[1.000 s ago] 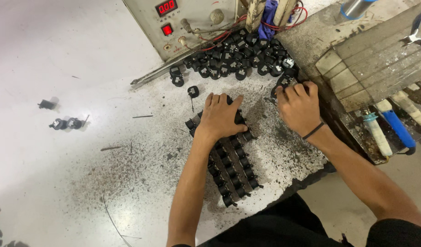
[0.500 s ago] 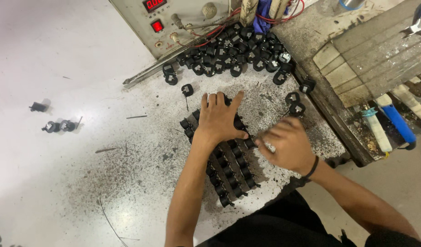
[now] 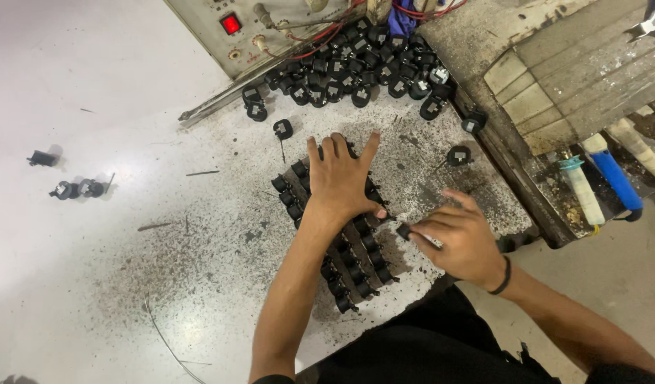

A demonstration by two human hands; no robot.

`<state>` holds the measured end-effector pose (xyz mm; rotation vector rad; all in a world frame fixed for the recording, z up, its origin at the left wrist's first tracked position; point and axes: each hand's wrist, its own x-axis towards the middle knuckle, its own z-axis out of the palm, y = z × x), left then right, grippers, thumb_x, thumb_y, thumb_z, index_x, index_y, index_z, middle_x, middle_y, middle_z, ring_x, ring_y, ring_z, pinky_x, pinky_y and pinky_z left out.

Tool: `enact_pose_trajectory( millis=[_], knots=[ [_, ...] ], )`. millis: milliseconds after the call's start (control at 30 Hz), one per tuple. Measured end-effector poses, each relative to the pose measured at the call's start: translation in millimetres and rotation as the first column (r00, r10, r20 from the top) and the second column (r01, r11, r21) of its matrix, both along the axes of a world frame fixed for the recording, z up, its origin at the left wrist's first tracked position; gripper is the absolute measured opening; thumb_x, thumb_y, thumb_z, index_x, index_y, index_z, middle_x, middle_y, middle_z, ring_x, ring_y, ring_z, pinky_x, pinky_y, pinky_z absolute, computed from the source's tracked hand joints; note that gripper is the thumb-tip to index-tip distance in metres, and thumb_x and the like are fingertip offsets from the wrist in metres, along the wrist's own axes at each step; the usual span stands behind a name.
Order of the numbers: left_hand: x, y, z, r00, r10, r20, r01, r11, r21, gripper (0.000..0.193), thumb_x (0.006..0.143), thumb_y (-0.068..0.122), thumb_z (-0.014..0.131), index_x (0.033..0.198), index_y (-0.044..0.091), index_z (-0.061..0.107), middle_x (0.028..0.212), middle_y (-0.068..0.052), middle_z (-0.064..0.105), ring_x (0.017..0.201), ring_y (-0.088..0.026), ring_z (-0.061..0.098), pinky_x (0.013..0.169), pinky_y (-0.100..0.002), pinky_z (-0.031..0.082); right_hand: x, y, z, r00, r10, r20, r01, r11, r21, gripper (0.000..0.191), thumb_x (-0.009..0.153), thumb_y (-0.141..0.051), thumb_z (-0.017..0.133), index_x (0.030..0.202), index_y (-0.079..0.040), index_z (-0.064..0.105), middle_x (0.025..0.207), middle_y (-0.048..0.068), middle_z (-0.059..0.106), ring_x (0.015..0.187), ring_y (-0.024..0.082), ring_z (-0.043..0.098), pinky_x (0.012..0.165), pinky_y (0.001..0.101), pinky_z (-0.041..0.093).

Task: The person picks small black electronic components from piles and a plastic tray and arranges them in a grid on the workbench. They then use a soldering iron to solder the leads of the components row by row, working through the arranged grid.

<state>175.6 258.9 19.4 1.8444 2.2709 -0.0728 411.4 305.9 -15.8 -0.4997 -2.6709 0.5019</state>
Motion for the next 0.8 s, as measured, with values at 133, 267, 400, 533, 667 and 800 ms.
enact_pose_trajectory(
  millis=[133, 267, 400, 533, 667, 800],
  knots=[
    [-0.1, -1.6, -1.2, 1.0, -0.004, 0.002, 0.004, 0.999, 0.04, 0.144, 0.041, 0.072, 0.092, 0.159, 0.024, 0.025, 0.137, -0.033, 0.048, 0.13, -0.048, 0.044, 0.115, -0.068, 0.022, -9.8, -19.3, -9.8, 0.99, 0.039, -0.136, -0.02, 0.99, 0.139, 0.009, 0.084, -0.018, 0.078, 0.085, -0.009, 0.079, 0.084, 0.004, 0.077, 0.082, 0.017, 0.072, 0.112, 0.0478, 0.041],
    [-2.8, -1.2, -1.7, 1.0, -0.001, 0.016, 0.001, 1.0, 0.024, 0.144, 0.041, 0.071, 0.092, 0.159, 0.024, 0.025, 0.138, -0.033, 0.046, 0.132, -0.049, 0.042, 0.114, -0.07, 0.022, -12.6, 9.5, -0.4, 0.991, 0.015, -0.136, 0.014, 0.978, 0.209, 0.016, 0.091, -0.024, 0.076, 0.084, -0.009, 0.075, 0.092, 0.008, 0.076, 0.087, 0.021, 0.071, 0.11, 0.0478, 0.045],
    [-3.1, -7.3, 0.7, 0.999, -0.003, 0.034, 0.0, 0.996, 0.087, 0.141, 0.044, 0.074, 0.092, 0.156, 0.023, 0.023, 0.14, -0.038, 0.041, 0.133, -0.051, 0.038, 0.11, -0.071, 0.022, 2.9, 51.8, 12.3, 0.936, -0.349, 0.04, 0.284, 0.819, 0.498, 0.024, 0.087, -0.014, 0.073, 0.109, -0.006, 0.078, 0.1, 0.01, 0.072, 0.092, 0.027, 0.069, 0.09, 0.043, 0.051],
    [18.9, -37.2, -0.8, 1.0, -0.003, 0.021, -0.005, 0.938, 0.348, 0.108, 0.057, 0.057, 0.09, 0.145, 0.01, 0.047, 0.135, -0.031, 0.053, 0.127, -0.046, 0.05, 0.107, -0.066, 0.032, 21.3, 42.7, 9.4, 0.975, -0.223, 0.012, 0.209, 0.931, 0.298, 0.019, 0.085, -0.012, 0.073, 0.102, -0.003, 0.077, 0.089, 0.011, 0.07, 0.084, 0.028, 0.069, 0.078, 0.0393, 0.055],
    [61.6, -75.7, -13.6, 0.989, -0.091, 0.12, 0.008, 0.829, 0.559, 0.036, 0.079, 0.027, 0.083, 0.107, 0.007, 0.07, 0.112, -0.009, 0.067, 0.108, -0.03, 0.062, 0.098, -0.052, 0.044, 30.3, 0.5, -3.1, 0.999, -0.033, 0.002, 0.033, 0.995, -0.093, 0.009, 0.083, -0.012, 0.079, 0.089, -0.004, 0.078, 0.077, 0.008, 0.073, 0.061, 0.021, 0.067, 0.058, 0.0338, 0.054],
    [75.6, -86.6, -26.8, 0.972, -0.115, 0.204, -0.055, 0.732, 0.679, 0.012, 0.082, 0.011, 0.078, 0.094, 0.01, 0.073, 0.1, 0.0, 0.071, 0.094, -0.024, 0.061, 0.09, -0.045, 0.045, 20.0, -27.7, -20.0, 0.959, 0.078, -0.272, -0.09, 0.995, -0.031, 0.011, 0.08, -0.008, 0.08, 0.085, 0.001, 0.074, 0.077, 0.011, 0.072, 0.067, 0.025, 0.069, 0.062, 0.036, 0.056]
  ],
)
